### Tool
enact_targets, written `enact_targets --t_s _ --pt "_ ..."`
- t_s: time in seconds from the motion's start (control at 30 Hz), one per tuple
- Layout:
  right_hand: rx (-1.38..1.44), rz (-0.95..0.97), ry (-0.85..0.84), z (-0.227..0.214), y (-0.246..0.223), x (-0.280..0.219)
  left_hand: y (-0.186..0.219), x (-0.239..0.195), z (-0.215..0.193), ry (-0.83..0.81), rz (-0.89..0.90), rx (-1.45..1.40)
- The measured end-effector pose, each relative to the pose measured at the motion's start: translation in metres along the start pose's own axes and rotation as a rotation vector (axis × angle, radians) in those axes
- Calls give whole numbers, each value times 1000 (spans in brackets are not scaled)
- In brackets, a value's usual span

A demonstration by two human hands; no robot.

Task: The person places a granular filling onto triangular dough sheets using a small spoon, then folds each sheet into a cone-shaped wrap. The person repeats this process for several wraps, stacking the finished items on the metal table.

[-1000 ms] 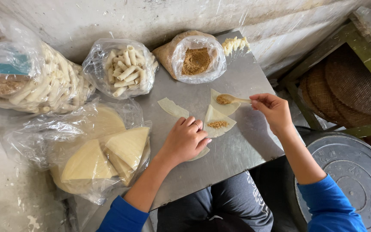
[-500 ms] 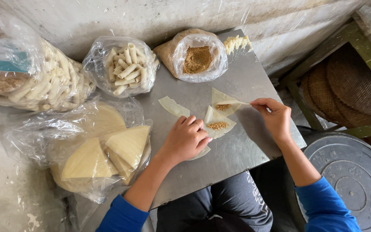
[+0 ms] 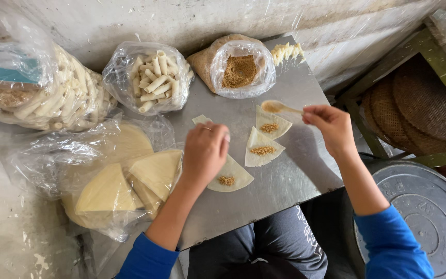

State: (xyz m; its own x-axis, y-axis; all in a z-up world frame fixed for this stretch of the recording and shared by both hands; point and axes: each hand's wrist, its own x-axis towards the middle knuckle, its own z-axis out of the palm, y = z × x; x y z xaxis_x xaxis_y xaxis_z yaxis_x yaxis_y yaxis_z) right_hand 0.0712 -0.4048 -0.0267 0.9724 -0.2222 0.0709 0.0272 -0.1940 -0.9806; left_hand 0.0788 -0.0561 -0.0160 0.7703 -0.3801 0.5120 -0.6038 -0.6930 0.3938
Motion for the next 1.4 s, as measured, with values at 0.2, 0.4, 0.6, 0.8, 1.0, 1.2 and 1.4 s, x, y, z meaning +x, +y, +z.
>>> enact_targets --t_s 0.2,0.4,0.6,0.8,1.0,1.2,1.4 --pt "-38 -182 28 46 -27 63 -26 -3 6 20 -213 359" --pt "-585 -623 122 102 -54 72 -32 3 17 -41 -303 408" --pt "-650 -658 -274 123 -60 16 -31 4 18 -19 -336 317" --pt "-675 -662 -408 152 -56 2 -32 6 19 53 -334 253" --pt "-803 -567 -448 171 -47 5 -43 7 28 67 -387 166" --pt "-859 -648 -476 174 -48 5 -44 7 32 182 -329 37" --pt "-641 -326 -584 113 -81 1 -20 0 21 138 -273 -411"
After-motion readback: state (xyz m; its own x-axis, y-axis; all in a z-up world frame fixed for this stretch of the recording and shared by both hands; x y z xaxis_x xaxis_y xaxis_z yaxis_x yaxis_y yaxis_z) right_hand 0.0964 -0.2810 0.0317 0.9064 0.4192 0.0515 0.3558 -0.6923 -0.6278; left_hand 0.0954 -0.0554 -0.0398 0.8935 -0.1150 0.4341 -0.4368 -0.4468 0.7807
